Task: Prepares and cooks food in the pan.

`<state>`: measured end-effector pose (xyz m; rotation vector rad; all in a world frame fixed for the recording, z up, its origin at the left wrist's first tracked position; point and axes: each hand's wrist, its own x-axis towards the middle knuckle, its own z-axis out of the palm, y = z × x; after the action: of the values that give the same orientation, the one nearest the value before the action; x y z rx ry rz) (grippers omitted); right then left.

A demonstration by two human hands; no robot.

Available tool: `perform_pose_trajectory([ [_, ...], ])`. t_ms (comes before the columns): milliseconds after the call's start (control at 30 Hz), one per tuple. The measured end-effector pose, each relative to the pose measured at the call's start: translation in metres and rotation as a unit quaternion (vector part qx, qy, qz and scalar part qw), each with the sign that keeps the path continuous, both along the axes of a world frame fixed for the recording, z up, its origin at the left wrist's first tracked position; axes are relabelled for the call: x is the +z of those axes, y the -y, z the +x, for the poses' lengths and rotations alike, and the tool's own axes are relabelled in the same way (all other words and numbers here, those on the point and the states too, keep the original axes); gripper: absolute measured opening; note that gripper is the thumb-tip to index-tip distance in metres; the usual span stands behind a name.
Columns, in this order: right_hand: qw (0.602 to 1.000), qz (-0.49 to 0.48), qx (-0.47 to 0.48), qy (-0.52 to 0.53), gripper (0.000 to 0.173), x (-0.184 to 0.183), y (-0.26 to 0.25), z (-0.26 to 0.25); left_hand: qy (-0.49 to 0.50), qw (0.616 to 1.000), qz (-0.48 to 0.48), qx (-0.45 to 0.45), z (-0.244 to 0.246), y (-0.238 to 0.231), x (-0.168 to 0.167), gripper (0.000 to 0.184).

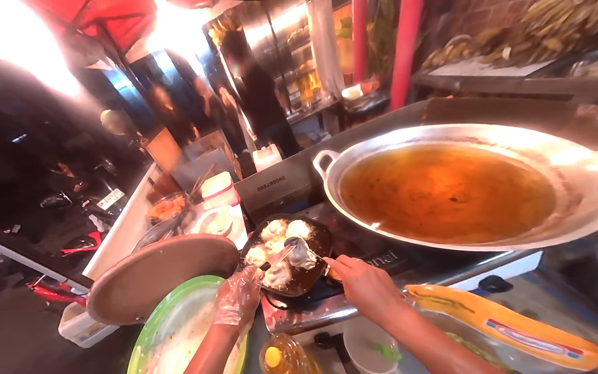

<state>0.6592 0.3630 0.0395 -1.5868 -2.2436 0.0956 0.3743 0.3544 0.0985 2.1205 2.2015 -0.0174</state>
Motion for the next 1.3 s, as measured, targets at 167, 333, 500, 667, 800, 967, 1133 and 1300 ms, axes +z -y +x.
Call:
perform_pose_trajectory([
  [167, 0.998, -0.055, -0.029, -0.021, 0.047, 0.007, -0.006, -0.003, -0.013, 0.999, -0.053, 0.004, 0.008, -0.009, 0.001, 0.051],
  [333, 0.996, -0.063, -0.059, -0.035, 0.047, 0.002, -0.012, -0.007, -0.009, 0.999, -0.044, 0.005, 0.012, -0.008, 0.003, 0.052],
  [500, 0.935, -0.125, -0.096, -0.319, 0.040, 0.001, -0.012, -0.008, 0.044, 0.998, -0.041, 0.010, 0.007, -0.003, 0.013, 0.050],
  [667, 0.588, -0.328, -0.096, -0.733, 0.034, 0.009, 0.003, -0.008, 0.087, 0.992, -0.086, 0.011, 0.003, 0.012, 0.028, 0.046],
  [800, 0.428, -0.391, -0.041, -0.814, 0.036, 0.019, 0.013, -0.005, 0.035, 0.994, -0.104, -0.007, 0.021, 0.013, 0.027, 0.049],
  [967, 0.463, -0.357, -0.010, -0.811, 0.037, 0.036, 0.023, 0.001, -0.079, 0.990, -0.103, -0.052, 0.050, 0.008, 0.027, 0.050],
  [1133, 0.520, -0.306, -0.020, -0.797, 0.040, 0.041, 0.036, 0.008, -0.121, 0.983, 0.007, -0.141, 0.047, 0.005, 0.011, 0.040],
  [1300, 0.542, -0.282, -0.021, -0.791, 0.040, 0.038, 0.046, 0.013, -0.110, 0.983, -0.050, -0.137, 0.055, -0.006, 0.030, 0.039],
])
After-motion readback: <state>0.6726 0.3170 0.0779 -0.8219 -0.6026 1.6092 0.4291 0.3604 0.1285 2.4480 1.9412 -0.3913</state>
